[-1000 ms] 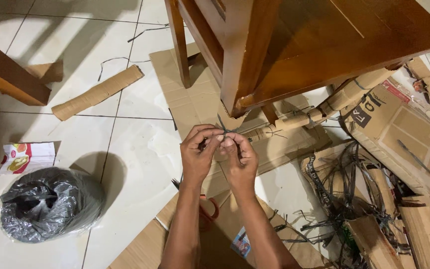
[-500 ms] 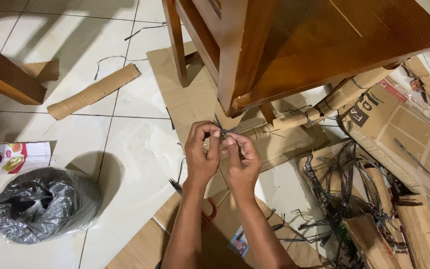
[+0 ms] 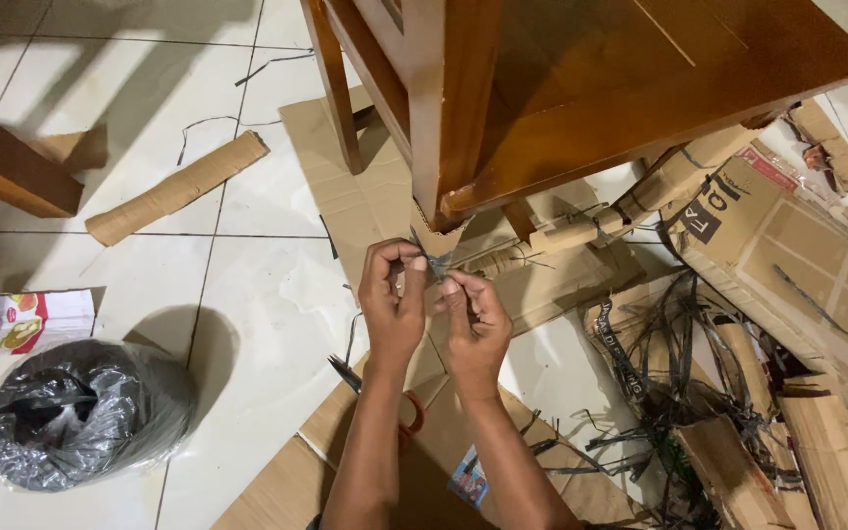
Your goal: Unpacking a wooden chair by removing wire ties and cardboard protection from the legs
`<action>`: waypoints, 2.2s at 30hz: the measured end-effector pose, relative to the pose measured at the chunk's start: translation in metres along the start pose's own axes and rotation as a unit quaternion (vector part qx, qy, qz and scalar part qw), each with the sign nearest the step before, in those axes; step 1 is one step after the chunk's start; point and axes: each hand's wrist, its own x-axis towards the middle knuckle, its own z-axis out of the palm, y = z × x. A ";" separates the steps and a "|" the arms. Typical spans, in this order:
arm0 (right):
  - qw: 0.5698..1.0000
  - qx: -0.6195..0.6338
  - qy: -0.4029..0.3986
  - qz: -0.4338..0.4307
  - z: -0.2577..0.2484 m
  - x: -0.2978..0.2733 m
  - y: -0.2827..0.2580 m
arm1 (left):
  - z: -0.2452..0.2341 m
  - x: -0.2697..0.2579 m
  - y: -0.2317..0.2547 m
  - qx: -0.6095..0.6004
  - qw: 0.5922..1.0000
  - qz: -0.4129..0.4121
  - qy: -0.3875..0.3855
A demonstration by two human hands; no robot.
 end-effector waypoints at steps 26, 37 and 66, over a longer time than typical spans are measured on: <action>0.989 -0.107 -0.103 0.027 -0.025 0.001 0.086 | 0.000 -0.032 -0.074 0.036 0.989 -0.068 -0.123; 0.981 -0.133 -0.131 -0.049 -0.026 -0.011 0.129 | 0.029 -0.043 -0.171 0.043 0.991 -0.123 -0.032; 0.898 0.004 -0.005 0.441 -0.113 -0.022 0.172 | 0.098 -0.043 -0.155 0.041 0.985 -0.160 -0.042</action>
